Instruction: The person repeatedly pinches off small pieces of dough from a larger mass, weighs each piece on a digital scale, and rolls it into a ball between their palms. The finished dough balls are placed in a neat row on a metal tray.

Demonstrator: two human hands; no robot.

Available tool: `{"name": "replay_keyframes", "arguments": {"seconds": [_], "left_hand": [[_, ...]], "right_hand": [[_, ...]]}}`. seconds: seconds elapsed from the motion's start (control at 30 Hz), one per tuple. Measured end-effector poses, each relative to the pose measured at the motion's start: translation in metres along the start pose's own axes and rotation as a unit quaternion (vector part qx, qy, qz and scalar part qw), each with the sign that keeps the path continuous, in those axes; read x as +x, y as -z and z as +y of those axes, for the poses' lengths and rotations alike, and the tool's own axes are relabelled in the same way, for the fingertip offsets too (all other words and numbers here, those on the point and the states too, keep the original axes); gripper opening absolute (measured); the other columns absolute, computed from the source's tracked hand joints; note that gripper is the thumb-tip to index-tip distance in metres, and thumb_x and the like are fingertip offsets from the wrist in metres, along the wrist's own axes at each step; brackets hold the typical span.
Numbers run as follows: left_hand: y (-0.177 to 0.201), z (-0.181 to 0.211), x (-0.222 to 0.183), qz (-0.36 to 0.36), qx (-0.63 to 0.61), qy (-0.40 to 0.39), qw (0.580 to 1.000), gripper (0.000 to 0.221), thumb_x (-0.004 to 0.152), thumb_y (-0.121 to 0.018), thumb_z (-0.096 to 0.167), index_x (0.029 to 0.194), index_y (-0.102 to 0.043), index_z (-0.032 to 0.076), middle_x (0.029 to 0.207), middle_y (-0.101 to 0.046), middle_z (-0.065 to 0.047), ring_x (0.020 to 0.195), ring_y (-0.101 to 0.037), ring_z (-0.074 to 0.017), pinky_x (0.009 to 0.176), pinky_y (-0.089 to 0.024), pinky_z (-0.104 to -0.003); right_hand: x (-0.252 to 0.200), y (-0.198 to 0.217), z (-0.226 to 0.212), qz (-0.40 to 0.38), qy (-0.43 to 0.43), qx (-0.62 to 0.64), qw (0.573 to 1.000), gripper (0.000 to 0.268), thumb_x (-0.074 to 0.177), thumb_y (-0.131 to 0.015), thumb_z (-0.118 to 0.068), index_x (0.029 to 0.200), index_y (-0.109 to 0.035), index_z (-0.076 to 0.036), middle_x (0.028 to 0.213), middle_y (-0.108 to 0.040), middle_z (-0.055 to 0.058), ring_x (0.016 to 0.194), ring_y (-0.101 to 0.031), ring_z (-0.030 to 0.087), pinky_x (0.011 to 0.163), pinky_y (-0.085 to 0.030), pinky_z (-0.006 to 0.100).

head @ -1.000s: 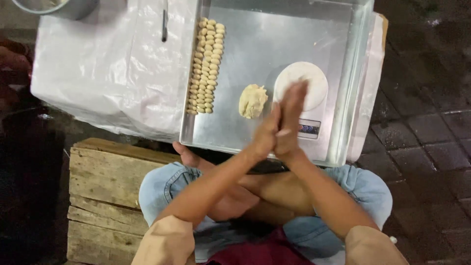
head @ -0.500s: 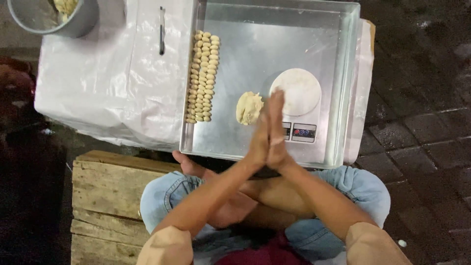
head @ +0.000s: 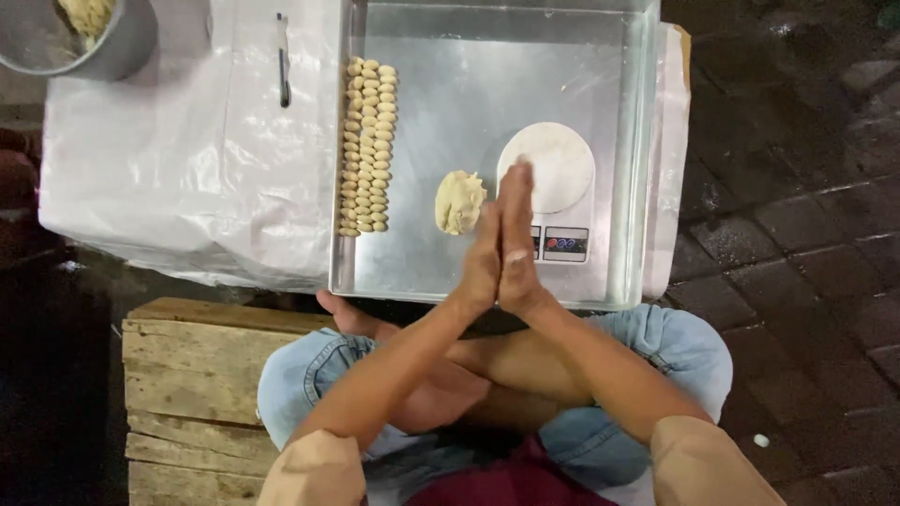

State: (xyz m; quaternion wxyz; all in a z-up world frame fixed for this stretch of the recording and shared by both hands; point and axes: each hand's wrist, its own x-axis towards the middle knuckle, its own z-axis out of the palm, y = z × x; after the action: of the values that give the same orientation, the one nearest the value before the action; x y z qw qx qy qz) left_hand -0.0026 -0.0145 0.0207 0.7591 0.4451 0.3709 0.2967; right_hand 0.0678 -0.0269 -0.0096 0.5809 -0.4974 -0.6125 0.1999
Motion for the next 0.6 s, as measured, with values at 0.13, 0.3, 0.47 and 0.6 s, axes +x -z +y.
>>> {"name": "replay_keyframes", "arguments": {"seconds": [0.13, 0.3, 0.47, 0.6], "left_hand": [[0.008, -0.020, 0.010, 0.017, -0.019, 0.002, 1.000, 0.079, 0.109, -0.019, 0.062, 0.157, -0.039, 0.003, 0.159, -0.038, -0.029, 0.148, -0.037, -0.0383, 0.128, -0.019, -0.049], [0.011, -0.016, 0.020, 0.045, -0.155, 0.022, 0.987, 0.069, 0.112, -0.035, 0.056, 0.138, -0.063, -0.002, 0.135, -0.062, -0.031, 0.122, -0.062, -0.0325, 0.112, -0.045, -0.047], [0.006, -0.008, 0.028, 0.149, -0.320, 0.155, 0.923, 0.060, 0.096, -0.056, 0.070, 0.085, -0.070, 0.012, 0.066, -0.065, -0.005, 0.055, -0.064, -0.0182, 0.057, -0.055, -0.024], [0.045, -0.058, 0.060, 0.051, -0.374, 0.063, 0.924, 0.087, 0.103, -0.035, 0.074, 0.121, -0.072, -0.003, 0.113, -0.074, -0.023, 0.104, -0.075, -0.0320, 0.092, -0.063, -0.042]], "right_hand": [[0.002, 0.006, 0.029, 0.022, -0.005, -0.039, 0.999, 0.080, 0.106, -0.003, -0.061, 0.168, 0.002, -0.010, 0.176, 0.002, 0.010, 0.162, 0.005, 0.028, 0.132, 0.003, 0.043], [0.004, -0.002, 0.018, 0.021, -0.025, -0.137, 0.990, 0.091, 0.105, 0.003, -0.068, 0.168, -0.006, -0.003, 0.176, -0.001, 0.012, 0.162, 0.005, 0.036, 0.133, 0.004, 0.048], [0.010, 0.010, 0.038, 0.094, -0.054, -0.198, 0.974, 0.083, 0.106, -0.006, -0.061, 0.167, -0.018, -0.005, 0.175, -0.014, 0.011, 0.162, -0.006, 0.034, 0.133, -0.001, 0.049], [0.012, 0.022, 0.032, 0.139, -0.072, -0.048, 0.986, 0.034, 0.113, -0.052, -0.012, 0.146, -0.059, -0.004, 0.170, -0.028, 0.012, 0.160, -0.022, 0.031, 0.133, -0.017, 0.049]]}}
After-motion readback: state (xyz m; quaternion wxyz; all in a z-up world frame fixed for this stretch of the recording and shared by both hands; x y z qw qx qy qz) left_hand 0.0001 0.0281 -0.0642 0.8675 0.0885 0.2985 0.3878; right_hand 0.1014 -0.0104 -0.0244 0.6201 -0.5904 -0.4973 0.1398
